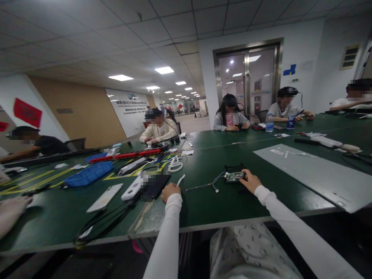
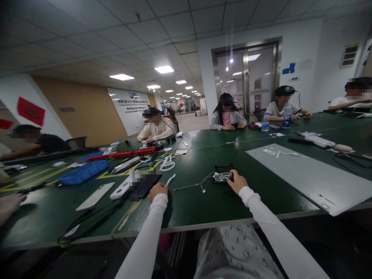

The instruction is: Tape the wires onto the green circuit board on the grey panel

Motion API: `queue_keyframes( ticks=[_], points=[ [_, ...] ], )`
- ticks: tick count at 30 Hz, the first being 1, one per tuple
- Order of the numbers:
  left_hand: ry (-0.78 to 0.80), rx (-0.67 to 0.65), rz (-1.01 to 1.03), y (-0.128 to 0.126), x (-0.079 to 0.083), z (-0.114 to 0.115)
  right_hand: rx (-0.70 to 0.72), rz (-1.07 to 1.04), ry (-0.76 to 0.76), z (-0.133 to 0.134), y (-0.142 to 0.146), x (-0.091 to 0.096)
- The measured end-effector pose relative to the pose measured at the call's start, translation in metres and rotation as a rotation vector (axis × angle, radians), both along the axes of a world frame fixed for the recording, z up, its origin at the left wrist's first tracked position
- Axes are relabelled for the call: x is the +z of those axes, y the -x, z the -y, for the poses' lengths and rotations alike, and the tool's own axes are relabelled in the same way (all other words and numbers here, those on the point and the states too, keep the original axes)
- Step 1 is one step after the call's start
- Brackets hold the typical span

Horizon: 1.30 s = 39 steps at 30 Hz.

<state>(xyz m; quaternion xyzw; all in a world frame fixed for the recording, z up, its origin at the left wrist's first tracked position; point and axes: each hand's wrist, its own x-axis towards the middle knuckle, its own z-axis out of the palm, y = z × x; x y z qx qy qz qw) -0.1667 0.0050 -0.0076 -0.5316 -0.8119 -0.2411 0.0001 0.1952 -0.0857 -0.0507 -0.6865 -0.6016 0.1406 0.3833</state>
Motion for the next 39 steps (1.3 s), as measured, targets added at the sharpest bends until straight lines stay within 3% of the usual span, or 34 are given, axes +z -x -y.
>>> queue_keyframes(
  ticks=[9, 16, 33, 39],
  points=[
    [-0.003, 0.028, -0.04, -0.002, 0.005, 0.004, 0.042, 0.232, 0.09, 0.026, -0.006, 0.002],
    [0.004, 0.021, -0.065, -0.003, 0.005, 0.007, 0.046, 0.327, 0.071, 0.031, -0.005, 0.002],
    [0.028, 0.007, -0.06, 0.0, 0.002, 0.004, 0.035, 0.241, 0.029, 0.037, -0.013, -0.001],
    [0.041, -0.003, -0.059, 0.0, 0.004, 0.006, -0.109, 0.218, -0.071, 0.035, -0.035, -0.012]
  ],
)
